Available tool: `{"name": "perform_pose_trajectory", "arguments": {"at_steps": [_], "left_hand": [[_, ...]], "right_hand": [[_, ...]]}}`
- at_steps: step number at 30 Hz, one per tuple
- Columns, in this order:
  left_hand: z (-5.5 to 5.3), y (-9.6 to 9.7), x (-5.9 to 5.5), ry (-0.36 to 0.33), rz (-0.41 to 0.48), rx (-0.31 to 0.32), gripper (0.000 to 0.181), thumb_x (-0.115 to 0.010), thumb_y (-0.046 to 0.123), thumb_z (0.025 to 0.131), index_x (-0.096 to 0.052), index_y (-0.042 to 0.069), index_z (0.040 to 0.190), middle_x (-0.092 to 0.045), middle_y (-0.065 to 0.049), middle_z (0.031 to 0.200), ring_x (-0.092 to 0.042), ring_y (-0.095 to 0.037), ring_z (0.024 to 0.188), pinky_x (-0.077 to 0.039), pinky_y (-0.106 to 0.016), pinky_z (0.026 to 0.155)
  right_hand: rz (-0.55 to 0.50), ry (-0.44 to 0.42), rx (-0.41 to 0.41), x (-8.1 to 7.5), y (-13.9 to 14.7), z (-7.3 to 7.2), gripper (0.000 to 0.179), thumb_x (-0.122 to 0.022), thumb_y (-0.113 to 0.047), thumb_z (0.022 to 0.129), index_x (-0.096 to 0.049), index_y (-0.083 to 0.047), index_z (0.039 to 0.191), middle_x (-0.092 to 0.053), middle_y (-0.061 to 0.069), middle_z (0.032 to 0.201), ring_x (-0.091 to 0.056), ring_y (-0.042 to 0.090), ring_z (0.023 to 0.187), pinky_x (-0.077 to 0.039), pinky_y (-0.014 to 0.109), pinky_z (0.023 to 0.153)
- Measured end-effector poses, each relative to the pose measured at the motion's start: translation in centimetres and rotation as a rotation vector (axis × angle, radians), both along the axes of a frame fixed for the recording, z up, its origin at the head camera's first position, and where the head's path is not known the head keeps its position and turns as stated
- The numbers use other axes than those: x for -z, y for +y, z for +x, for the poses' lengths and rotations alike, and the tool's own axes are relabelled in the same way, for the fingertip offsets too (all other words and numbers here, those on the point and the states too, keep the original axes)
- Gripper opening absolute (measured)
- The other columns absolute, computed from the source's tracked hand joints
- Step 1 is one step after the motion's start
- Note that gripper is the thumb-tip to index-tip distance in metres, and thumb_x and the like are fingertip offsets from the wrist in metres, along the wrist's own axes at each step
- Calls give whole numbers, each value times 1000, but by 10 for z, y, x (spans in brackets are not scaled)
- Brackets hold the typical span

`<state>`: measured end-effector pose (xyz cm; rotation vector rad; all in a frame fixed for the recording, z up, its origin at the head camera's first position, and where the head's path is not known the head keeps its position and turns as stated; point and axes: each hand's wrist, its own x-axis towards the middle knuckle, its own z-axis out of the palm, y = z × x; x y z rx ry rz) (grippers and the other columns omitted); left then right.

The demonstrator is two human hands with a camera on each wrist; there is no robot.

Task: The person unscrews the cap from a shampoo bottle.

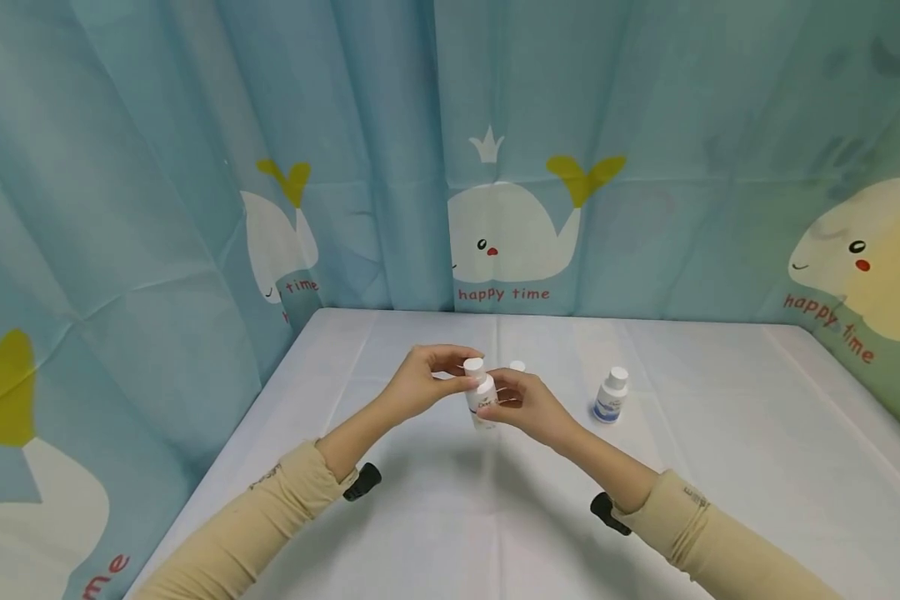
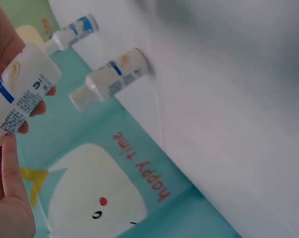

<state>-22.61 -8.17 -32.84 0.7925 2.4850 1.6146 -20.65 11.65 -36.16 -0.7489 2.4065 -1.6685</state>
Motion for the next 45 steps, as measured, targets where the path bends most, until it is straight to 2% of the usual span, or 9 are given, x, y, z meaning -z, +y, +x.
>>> {"name": "perform_pose_trajectory", "arguments": {"at_steps": [5,11,20,23,28,32,41,42,45], "left_hand": [[6,5,-3,-20,32,52,34,-69,8,85,-64,1,117,-66,-18,114,-65,-18,92,-56,-26,74],[13,8,-9,-5,85,100,32,-70,4,83,-65,-1,115,-68,-19,107,-66,-14,88,-57,-27,75],[21,13,-10,5,214,161,40,-67,-3,83,-59,-7,121,-63,-26,117,-67,-27,99,-56,-30,85],[22,14,-11,25,252,187,39,-68,0,82,-59,-9,119,-62,-27,118,-67,-21,99,-56,-30,85],[22,14,-10,19,335,300,48,-72,15,82,-58,-14,117,-58,-32,119,-66,-9,101,-56,-33,87],[19,13,-9,-17,385,426,59,-70,23,82,-51,-18,120,-52,-33,126,-62,-15,113,-53,-36,91],[19,16,-6,-75,453,584,64,-64,24,87,-38,-19,126,-60,11,128,-56,-6,119,-50,-32,97],[19,17,-6,-72,451,589,64,-64,24,88,-38,-20,126,-60,9,129,-56,-6,119,-50,-32,97],[21,18,-8,-51,443,556,67,-64,27,86,-39,-22,124,-58,-18,128,-59,-5,114,-51,-34,95]], "right_hand": [[-37,-52,-5,-1,10,12,45,-68,-16,87,-53,5,125,-59,24,118,-65,28,98,-56,31,82],[-42,-9,-12,-7,18,24,44,-66,-15,88,-52,6,124,-59,25,116,-65,27,97,-56,25,79],[-52,-26,-16,-14,25,37,42,-64,-15,90,-50,4,125,-56,24,118,-66,21,97,-56,28,81],[-51,-35,-42,-17,29,38,43,-62,-16,91,-50,4,127,-57,24,118,-65,14,95,-55,26,81],[-97,-73,-153,-21,35,40,45,-58,-15,94,-44,9,130,-61,16,118,-63,6,98,-53,23,85],[-145,-117,-244,-22,39,40,46,-55,-13,96,-41,11,133,-64,-5,115,-63,6,101,-52,22,87],[-167,-158,-333,-20,43,40,49,-49,-17,98,-38,12,135,-65,-11,115,-61,7,104,-50,24,92],[-171,-154,-332,-20,43,40,49,-49,-17,98,-38,13,135,-65,-11,115,-61,7,104,-50,25,91],[-184,-134,-301,-21,41,42,50,-51,-18,98,-38,13,135,-64,-14,114,-62,6,103,-51,23,90]]}}
